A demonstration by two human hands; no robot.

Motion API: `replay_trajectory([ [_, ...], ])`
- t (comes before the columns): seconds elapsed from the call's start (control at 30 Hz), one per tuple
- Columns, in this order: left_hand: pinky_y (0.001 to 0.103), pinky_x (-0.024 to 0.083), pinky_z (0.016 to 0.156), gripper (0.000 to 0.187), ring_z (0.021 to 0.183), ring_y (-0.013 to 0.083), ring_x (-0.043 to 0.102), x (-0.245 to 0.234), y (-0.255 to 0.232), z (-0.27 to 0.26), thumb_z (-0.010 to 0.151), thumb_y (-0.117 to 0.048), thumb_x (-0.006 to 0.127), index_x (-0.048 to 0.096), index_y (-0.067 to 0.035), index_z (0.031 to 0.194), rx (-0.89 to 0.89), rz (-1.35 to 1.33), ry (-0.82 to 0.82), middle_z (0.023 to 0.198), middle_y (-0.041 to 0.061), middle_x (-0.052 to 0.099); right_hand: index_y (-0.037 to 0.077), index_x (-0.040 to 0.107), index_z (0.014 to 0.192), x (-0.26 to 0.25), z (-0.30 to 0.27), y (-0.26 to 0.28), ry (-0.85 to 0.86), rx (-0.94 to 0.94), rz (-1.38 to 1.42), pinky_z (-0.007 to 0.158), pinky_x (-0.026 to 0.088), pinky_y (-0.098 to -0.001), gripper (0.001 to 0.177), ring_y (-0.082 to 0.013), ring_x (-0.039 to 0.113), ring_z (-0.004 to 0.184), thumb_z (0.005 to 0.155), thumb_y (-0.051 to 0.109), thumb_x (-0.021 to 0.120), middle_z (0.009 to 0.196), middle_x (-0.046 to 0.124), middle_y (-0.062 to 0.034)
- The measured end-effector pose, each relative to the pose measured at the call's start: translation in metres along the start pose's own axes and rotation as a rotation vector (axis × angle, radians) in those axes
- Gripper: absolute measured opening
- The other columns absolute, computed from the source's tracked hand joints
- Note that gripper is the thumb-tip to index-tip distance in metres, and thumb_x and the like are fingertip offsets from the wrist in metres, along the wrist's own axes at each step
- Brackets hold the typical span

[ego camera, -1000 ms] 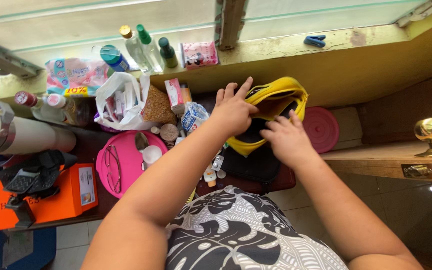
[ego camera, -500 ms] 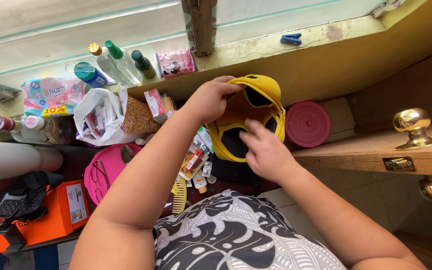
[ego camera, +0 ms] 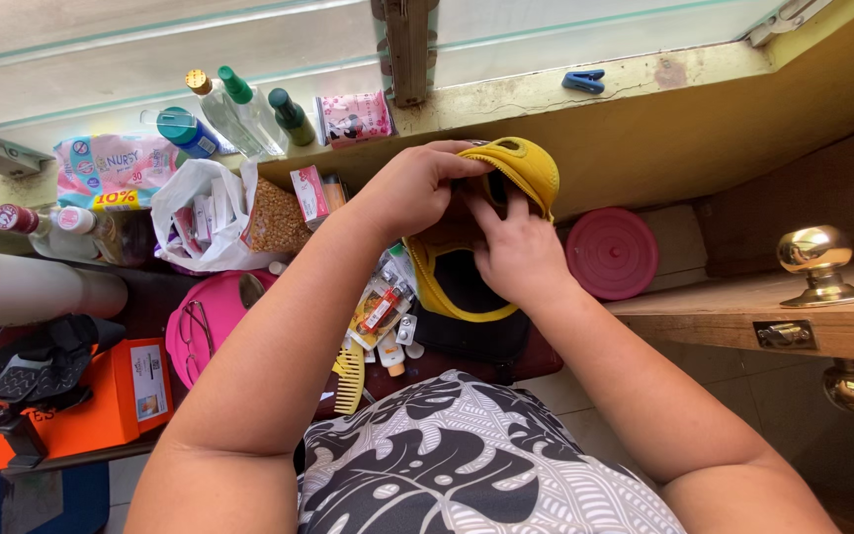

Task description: The person empties a yellow bag onto a cluttered table, then sorts and places items back inside. They handle blister packs, tubes, a comb, and a small paper, arranging them within the bag.

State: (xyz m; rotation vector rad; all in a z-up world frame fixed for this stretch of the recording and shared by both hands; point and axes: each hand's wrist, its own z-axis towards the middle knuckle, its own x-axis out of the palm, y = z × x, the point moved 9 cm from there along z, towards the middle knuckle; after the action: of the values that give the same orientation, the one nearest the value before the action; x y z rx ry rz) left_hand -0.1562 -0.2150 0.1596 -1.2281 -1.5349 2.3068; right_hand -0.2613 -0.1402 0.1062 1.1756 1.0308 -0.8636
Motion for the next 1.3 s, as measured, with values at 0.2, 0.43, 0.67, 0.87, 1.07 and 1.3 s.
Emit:
replay_trajectory([
  [0.2, 0.036, 0.051, 0.104, 0.049, 0.119, 0.0313, 0.066, 0.011, -0.017, 0.008, 0.080, 0.012, 0.053, 0.076, -0.009, 0.118, 0.044, 0.101, 0.011, 0.138, 0.009, 0.066, 0.028, 0.053, 0.140, 0.027, 0.009, -0.004, 0.101, 0.003, 0.067, 0.075, 0.058, -0.0535, 0.058, -0.0436, 0.069, 0.091, 0.085, 0.026, 0.070, 0.119, 0.063, -0.0235],
  [0.43, 0.040, 0.054, 0.095, 0.052, 0.114, 0.0307, 0.067, -0.019, -0.029, 0.006, 0.081, 0.009, 0.058, 0.076, -0.019, 0.121, 0.190, 0.444, -0.132, 0.138, 0.004, 0.066, 0.043, 0.041, 0.152, 0.008, -0.009, 0.000, 0.305, 0.110, -0.155, 0.072, 0.059, -0.0521, 0.067, -0.0437, 0.071, 0.082, 0.091, 0.022, 0.061, 0.115, 0.059, -0.0244],
  [0.67, 0.038, 0.055, 0.096, 0.054, 0.113, 0.0300, 0.068, -0.029, -0.027, -0.003, 0.081, 0.008, 0.058, 0.075, -0.020, 0.124, 0.152, 0.401, -0.224, 0.138, 0.004, 0.066, 0.043, 0.042, 0.153, -0.016, -0.015, 0.014, 0.191, 0.013, -0.314, 0.071, 0.057, -0.0482, 0.077, -0.0374, 0.068, 0.077, 0.085, 0.015, 0.063, 0.111, 0.058, -0.0184],
  [0.87, 0.037, 0.056, 0.096, 0.052, 0.111, 0.0284, 0.070, -0.025, -0.029, -0.008, 0.083, 0.007, 0.059, 0.075, -0.020, 0.124, 0.133, 0.349, -0.243, 0.136, 0.002, 0.067, 0.033, 0.053, 0.146, -0.030, -0.030, 0.017, -0.033, -0.085, -0.144, 0.078, 0.052, -0.0494, 0.068, -0.0380, 0.061, 0.088, 0.081, 0.026, 0.073, 0.112, 0.058, -0.0178],
  [1.07, 0.038, 0.056, 0.093, 0.050, 0.111, 0.0275, 0.069, -0.012, -0.045, -0.007, 0.083, 0.007, 0.059, 0.076, -0.020, 0.123, 0.179, 0.397, -0.204, 0.138, 0.001, 0.065, 0.037, 0.054, 0.147, -0.029, -0.040, 0.008, -0.040, -0.083, -0.214, 0.077, 0.053, -0.0471, 0.076, -0.0359, 0.059, 0.083, 0.075, 0.019, 0.074, 0.112, 0.056, -0.0185],
  [1.3, 0.038, 0.057, 0.091, 0.048, 0.112, 0.0276, 0.069, -0.001, -0.056, -0.007, 0.082, 0.007, 0.058, 0.076, -0.017, 0.120, 0.219, 0.393, -0.176, 0.139, 0.001, 0.065, 0.035, 0.054, 0.147, -0.025, -0.041, 0.004, -0.062, -0.100, -0.194, 0.079, 0.052, -0.0474, 0.078, -0.0371, 0.059, 0.085, 0.074, 0.019, 0.074, 0.108, 0.056, -0.0194],
])
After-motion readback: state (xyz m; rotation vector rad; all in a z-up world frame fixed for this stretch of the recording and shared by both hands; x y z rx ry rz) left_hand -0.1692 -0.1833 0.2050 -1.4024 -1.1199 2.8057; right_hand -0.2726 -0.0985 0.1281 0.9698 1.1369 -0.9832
